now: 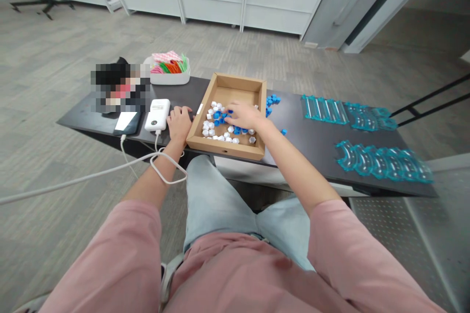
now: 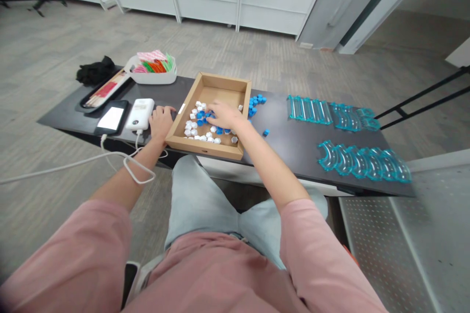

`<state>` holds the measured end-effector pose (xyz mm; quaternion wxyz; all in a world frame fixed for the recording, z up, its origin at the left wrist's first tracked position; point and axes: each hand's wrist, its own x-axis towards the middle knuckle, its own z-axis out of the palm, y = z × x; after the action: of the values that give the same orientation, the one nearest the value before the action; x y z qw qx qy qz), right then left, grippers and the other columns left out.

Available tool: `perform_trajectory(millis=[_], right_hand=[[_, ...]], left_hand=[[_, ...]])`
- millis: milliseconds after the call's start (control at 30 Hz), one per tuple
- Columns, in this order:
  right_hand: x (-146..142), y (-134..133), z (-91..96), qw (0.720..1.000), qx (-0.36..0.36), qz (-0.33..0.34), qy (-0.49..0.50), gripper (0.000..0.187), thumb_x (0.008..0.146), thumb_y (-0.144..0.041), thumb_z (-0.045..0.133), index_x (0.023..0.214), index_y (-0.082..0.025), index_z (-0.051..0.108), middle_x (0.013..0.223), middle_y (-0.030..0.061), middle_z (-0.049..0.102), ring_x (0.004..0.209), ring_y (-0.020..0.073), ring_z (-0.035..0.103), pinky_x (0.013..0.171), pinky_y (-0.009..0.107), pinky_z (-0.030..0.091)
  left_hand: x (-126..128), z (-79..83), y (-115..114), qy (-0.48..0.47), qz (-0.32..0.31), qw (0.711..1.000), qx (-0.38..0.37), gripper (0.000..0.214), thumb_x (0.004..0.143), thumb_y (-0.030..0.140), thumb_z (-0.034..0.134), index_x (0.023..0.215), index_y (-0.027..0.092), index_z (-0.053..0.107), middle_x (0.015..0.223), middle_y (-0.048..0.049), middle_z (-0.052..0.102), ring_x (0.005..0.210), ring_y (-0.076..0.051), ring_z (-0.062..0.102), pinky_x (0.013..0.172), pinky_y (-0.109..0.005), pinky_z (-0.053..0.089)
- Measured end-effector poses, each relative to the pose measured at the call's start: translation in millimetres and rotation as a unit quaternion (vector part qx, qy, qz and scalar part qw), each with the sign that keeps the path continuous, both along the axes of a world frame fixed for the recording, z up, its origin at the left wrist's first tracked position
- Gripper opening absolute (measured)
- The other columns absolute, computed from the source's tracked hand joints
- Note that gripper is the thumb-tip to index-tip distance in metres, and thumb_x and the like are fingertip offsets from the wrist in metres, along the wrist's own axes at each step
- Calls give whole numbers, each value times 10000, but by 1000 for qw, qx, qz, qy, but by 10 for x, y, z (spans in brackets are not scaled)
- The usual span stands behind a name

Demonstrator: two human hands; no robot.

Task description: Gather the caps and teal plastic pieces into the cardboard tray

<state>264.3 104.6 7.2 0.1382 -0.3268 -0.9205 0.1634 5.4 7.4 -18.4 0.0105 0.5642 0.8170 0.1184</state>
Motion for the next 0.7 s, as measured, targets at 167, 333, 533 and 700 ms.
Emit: perform_trajectory(millis=[167,333,533,700], right_hand=[[-216,-127,-18,997,42,44,-55,510,1091,-284,687,1598,-275,740,1682,144,683,1518,404,566,1239,554,444],[-213,-134,38,995,35,51,-79,292,1076,-217,678,1310,-263,846,1404,124,827,1330,372,663,1128,501,428],[54,-46,148,997,33,-68,-5,194,1093,-277,692,1239,-248,817,1305,106,851,1243,333,747,1076,461,470],[530,123,195,990,26,-123,57,258,1063,-325,735,1301,-262,811,1288,101,875,1244,341,780,1109,504,533]], left_hand=[[9,0,5,-1,-2,1000,2,487,1128,273,429,1518,182,709,1596,-273,654,1482,-436,608,1204,-521,473],[-9,-32,18,4,0,1000,4,478,1126,292,446,1510,187,709,1581,-273,658,1469,-437,612,1190,-518,480],[-12,-31,15,-5,-2,1000,11,460,1108,270,469,1490,195,713,1572,-276,657,1454,-439,613,1175,-524,477],[4,-5,-3,-12,-5,1000,10,471,1103,246,473,1506,197,712,1572,-275,649,1464,-436,603,1177,-528,474]])
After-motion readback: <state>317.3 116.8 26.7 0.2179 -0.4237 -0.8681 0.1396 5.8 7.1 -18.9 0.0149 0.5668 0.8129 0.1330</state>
